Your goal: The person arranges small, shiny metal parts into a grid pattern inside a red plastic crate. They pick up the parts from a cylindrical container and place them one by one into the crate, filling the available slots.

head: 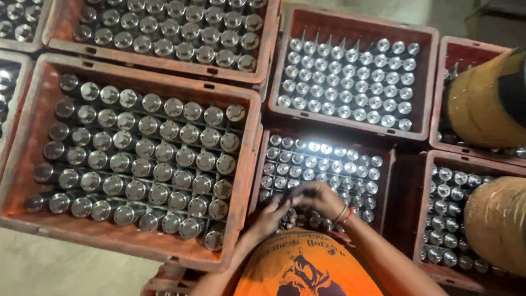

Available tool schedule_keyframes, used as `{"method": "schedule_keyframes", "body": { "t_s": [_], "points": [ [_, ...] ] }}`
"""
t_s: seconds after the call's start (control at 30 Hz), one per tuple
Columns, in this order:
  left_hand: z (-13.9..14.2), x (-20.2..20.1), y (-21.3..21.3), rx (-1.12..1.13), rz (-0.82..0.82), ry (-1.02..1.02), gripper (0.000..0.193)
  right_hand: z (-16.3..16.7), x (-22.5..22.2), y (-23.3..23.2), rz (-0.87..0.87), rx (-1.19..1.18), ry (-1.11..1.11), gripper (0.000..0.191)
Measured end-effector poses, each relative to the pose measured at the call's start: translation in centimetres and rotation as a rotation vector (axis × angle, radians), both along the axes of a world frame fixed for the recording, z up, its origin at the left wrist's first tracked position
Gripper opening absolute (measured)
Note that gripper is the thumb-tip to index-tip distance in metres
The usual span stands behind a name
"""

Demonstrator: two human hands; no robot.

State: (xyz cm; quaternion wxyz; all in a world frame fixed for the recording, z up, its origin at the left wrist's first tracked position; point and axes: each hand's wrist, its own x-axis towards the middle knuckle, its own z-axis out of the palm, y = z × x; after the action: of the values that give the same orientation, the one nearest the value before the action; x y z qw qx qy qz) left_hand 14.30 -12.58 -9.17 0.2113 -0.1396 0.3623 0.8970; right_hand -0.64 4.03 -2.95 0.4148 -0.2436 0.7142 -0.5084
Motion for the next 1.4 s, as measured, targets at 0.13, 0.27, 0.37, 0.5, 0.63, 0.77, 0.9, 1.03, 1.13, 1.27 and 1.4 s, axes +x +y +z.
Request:
{"method": "schedule_keyframes", "body": {
  "t_s": [0.13,0.27,0.37,0.5,0.63,0.77,0.9,1.03,1.13,1.27,1.4],
  "points": [
    [-0.9,-0.8,1.1,-0.455,-0.055,0.169,0.031,-0.8,-5.9,-0.4,-0.267,0.577,0.522,0.018],
    [-0.3,-1.0,0.8,-0.558,-0.23,0.217,0.035,-2.3,-8.8,-1.9,-0.38,0.287,0.984,0.018],
    [0.9,-0.8,0.1,-0.543,-0.313,0.195,0.036,-2.7,-8.8,-2.8,-0.332,0.346,1.015,0.013],
    [1.4,0.0,-0.8,-0.54,-0.343,0.21,0.028,-2.8,-7.3,-2.6,-0.408,0.283,1.237,0.028],
    [0.1,0.6,-1.3,-0.451,-0.341,0.235,0.024,-2.6,-5.2,-1.7,-0.227,0.488,1.083,0.025],
    [-0.6,0.0,-1.2,-0.433,-0.324,0.146,0.025,-1.9,-4.3,-0.9,-0.229,0.476,0.999,0.033],
    [-0.2,-1.0,-0.5,-0.328,-0.153,0.045,0.022,-0.4,-1.8,0.4,-0.13,0.376,0.643,0.041],
    [0.7,-1.2,-0.5,-0.215,-0.17,-0.17,0.018,0.8,2.4,1.7,0.035,0.044,0.438,0.028],
    [1.0,-1.2,-0.6,-0.174,-0.207,-0.165,0.026,1.0,3.4,2.1,0.076,0.005,0.484,0.021],
    [0.7,-1.4,-0.4,-0.422,-0.296,-0.004,0.044,0.1,1.2,1.7,-0.078,0.263,0.382,0.023],
    [0.1,-1.2,0.0,-0.363,-0.385,0.1,0.042,-2.3,-2.9,0.2,-0.443,0.268,1.002,0.023]
  ]
}}
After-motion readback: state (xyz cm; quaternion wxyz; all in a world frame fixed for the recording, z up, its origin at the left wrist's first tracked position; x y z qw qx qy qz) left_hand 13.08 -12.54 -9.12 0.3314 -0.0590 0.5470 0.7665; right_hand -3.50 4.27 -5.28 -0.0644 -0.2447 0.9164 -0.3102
